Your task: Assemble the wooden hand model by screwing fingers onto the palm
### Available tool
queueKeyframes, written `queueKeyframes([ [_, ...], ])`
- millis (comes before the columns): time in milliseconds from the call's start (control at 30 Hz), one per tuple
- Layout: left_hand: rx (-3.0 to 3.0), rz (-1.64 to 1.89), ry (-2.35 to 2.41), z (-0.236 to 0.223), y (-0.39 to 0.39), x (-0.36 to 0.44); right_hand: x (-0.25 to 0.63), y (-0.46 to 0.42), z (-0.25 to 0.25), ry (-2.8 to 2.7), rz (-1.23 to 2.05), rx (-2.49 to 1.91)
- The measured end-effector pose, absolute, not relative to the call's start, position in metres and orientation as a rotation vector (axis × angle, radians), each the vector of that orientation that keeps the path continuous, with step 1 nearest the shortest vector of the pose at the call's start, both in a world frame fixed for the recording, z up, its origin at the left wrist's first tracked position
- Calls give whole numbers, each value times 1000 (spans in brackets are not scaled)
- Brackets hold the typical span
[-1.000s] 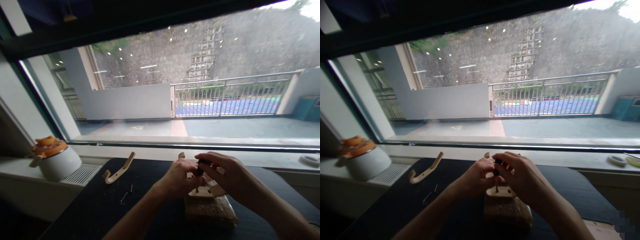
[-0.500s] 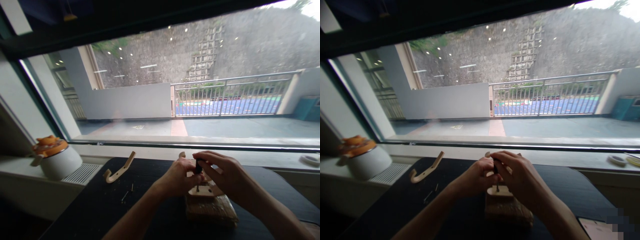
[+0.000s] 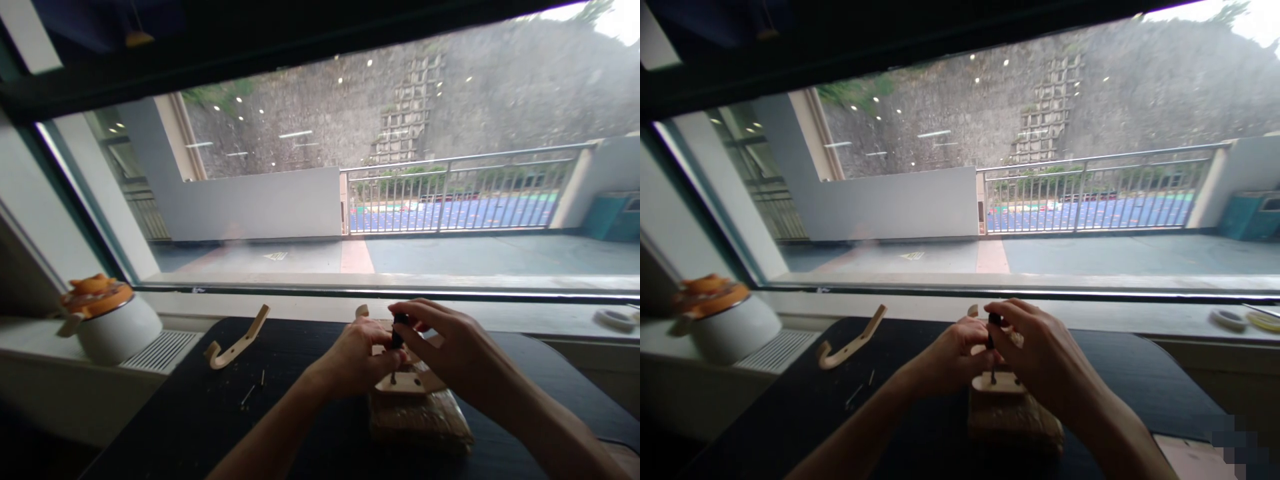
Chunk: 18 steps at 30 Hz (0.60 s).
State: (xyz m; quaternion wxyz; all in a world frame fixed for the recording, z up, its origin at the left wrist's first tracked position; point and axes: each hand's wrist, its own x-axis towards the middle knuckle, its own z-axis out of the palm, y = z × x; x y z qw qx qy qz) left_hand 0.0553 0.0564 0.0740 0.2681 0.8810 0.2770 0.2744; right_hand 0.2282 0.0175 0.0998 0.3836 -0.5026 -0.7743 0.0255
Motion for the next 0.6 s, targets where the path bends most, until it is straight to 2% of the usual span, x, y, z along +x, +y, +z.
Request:
queueKeyframes([
  [200,2392,773,691,74,57,55,230,20,99,-2007,195,-1163],
  [600,2406,716,762,75,57,55,223,18,98,-1943,88,-1245],
])
